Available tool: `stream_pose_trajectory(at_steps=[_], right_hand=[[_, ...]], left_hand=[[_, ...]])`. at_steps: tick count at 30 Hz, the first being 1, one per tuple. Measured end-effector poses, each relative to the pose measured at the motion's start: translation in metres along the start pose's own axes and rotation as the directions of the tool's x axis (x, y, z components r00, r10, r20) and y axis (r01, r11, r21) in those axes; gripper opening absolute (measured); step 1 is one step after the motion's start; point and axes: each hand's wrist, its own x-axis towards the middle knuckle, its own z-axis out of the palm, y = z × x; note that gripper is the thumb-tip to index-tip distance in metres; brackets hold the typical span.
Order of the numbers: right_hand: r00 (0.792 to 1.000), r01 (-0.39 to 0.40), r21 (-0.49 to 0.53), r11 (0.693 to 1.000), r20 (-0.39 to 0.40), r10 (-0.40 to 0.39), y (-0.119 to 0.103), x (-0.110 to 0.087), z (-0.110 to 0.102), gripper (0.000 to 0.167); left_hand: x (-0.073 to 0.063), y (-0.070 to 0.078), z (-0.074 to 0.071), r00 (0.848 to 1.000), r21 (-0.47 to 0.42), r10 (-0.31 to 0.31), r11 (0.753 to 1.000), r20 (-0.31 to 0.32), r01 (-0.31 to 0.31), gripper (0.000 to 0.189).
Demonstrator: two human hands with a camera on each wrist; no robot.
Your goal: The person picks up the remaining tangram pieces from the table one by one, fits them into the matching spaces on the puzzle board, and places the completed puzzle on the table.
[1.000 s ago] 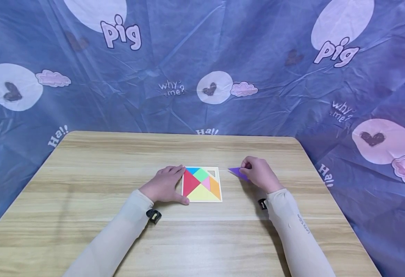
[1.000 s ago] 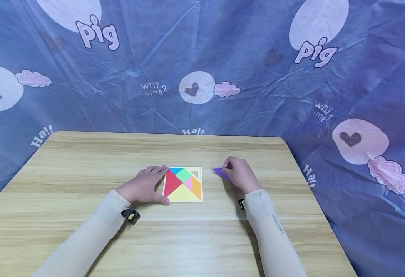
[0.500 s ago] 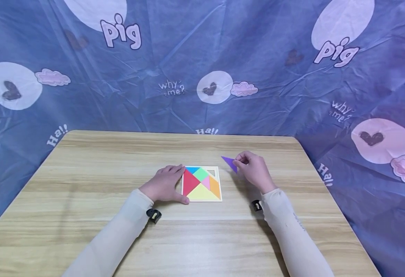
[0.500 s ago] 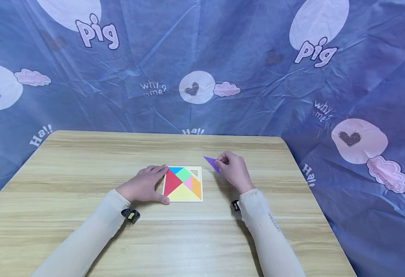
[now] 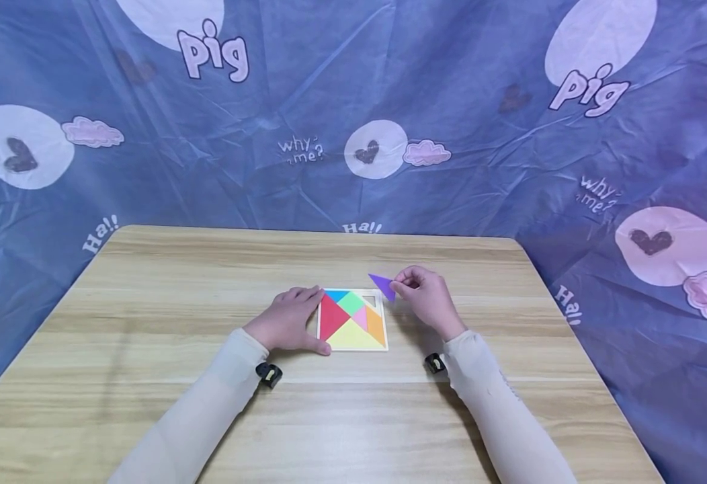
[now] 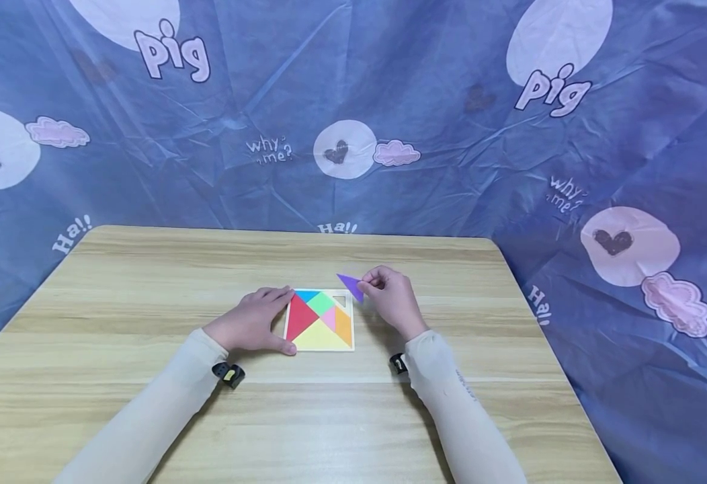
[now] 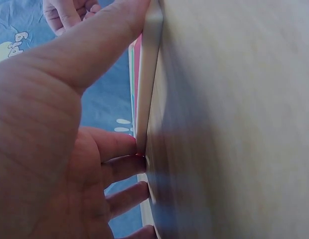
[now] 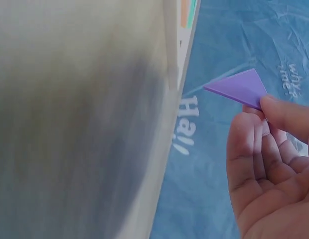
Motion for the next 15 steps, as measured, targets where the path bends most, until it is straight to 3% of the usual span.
stream_pose_trajectory(at_steps=[9,15], right_hand=[[0.992,-0.065,0.080,0.995,0.116,0.056,-0.006,0.007,0.014,0.007],[0.974,-0.126,0.046,0.991,0.194,0.115,-0.002,0.013,0.020,0.008]], left_hand=[[-0.001,0.000,-0.002,1.000,0.000,-0.002,1.000,-0.003,0.002,0.121],[-0.001,0.001,-0.002,1.000,0.004,-0.003,1.000,-0.001,0.003,0.120]])
